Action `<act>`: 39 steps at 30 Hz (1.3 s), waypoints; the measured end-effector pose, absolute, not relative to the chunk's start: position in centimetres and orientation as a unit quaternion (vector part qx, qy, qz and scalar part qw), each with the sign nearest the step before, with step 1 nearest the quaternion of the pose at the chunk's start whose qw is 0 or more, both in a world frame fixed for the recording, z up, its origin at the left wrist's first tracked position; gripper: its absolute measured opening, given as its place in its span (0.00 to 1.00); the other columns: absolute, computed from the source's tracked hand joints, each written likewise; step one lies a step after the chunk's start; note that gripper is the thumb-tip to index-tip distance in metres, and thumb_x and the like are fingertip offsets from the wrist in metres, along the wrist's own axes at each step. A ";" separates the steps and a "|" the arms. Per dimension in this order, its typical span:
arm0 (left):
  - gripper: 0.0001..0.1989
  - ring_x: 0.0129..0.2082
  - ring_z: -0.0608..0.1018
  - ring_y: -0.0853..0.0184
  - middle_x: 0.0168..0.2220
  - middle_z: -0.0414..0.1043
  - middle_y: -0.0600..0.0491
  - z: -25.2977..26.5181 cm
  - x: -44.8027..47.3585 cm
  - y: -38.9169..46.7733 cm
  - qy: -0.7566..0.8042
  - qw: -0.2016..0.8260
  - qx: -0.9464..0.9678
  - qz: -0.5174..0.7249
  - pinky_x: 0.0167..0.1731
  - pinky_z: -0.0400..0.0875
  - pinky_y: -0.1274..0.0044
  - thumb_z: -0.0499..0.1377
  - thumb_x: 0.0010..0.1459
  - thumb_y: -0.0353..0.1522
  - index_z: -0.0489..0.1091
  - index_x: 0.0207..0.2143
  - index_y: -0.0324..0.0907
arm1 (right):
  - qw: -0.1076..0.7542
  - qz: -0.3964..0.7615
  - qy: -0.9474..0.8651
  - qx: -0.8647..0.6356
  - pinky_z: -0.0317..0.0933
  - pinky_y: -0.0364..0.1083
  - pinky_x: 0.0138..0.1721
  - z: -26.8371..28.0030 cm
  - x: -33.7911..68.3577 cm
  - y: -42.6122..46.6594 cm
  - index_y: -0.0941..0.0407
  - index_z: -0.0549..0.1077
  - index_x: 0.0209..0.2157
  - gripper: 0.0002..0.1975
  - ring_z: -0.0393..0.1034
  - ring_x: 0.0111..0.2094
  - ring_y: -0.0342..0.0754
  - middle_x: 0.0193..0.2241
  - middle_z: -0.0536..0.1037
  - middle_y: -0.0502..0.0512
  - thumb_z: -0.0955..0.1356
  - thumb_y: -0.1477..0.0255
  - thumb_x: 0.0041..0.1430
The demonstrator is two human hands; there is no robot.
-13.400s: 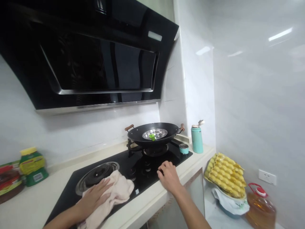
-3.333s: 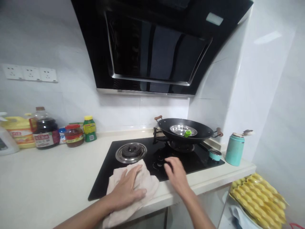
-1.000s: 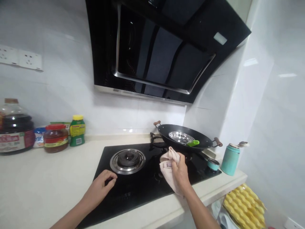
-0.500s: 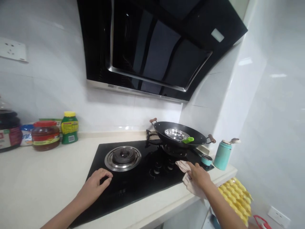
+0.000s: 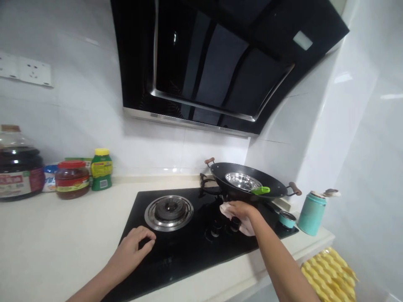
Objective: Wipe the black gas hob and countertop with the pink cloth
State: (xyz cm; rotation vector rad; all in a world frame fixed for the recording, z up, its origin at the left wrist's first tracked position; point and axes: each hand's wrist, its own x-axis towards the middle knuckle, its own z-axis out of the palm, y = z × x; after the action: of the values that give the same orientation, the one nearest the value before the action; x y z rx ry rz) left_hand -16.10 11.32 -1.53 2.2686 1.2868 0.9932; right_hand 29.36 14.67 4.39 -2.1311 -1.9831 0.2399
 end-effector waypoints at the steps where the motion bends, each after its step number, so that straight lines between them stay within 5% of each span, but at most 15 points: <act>1: 0.10 0.41 0.74 0.58 0.39 0.75 0.53 -1.5 -16.1 11.3 0.455 0.175 0.801 0.349 0.43 0.68 0.66 0.53 0.60 0.39 0.73 0.34 0.49 | 0.097 0.082 -0.685 -0.718 0.63 0.47 0.50 4.5 29.0 14.9 0.50 0.77 0.53 0.20 0.75 0.49 0.53 0.51 0.80 0.55 0.68 0.67 0.59; 11: 0.10 0.42 0.74 0.59 0.40 0.75 0.54 -0.8 -16.0 10.7 0.463 0.190 0.797 0.339 0.45 0.68 0.65 0.53 0.61 0.39 0.73 0.35 0.48 | 0.017 0.066 -0.748 -0.661 0.60 0.49 0.49 4.3 23.5 16.4 0.49 0.72 0.53 0.26 0.72 0.50 0.56 0.52 0.76 0.57 0.67 0.76 0.50; 24: 0.17 0.39 0.77 0.60 0.40 0.74 0.51 -1.2 -16.2 11.3 0.462 0.223 0.747 0.423 0.43 0.73 0.67 0.54 0.60 0.47 0.74 0.42 0.47 | 0.049 0.077 -0.828 -0.553 0.59 0.48 0.45 4.3 10.9 14.7 0.50 0.71 0.43 0.21 0.70 0.43 0.54 0.42 0.72 0.52 0.73 0.58 0.48; 31: 0.22 0.45 0.77 0.57 0.42 0.75 0.49 -1.6 -16.8 12.3 0.447 0.250 0.706 0.489 0.49 0.73 0.65 0.53 0.60 0.51 0.74 0.40 0.45 | 0.157 0.096 -0.865 -0.467 0.57 0.52 0.51 2.3 2.2 6.7 0.46 0.68 0.51 0.21 0.66 0.50 0.56 0.46 0.72 0.53 0.69 0.56 0.56; 39: 0.23 0.47 0.77 0.55 0.42 0.76 0.49 -1.5 -17.1 12.5 0.459 0.259 0.699 0.483 0.53 0.70 0.61 0.52 0.59 0.52 0.75 0.40 0.44 | 0.098 0.029 -0.809 -0.579 0.50 0.64 0.57 3.4 7.4 6.0 0.38 0.61 0.65 0.39 0.61 0.56 0.65 0.57 0.67 0.60 0.69 0.44 0.53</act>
State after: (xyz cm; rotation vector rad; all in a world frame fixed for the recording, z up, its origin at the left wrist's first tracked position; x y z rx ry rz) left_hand -17.13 12.51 -1.48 1.8957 1.2451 1.3078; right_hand 7.35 6.03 3.43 -1.7136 -2.3943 0.0849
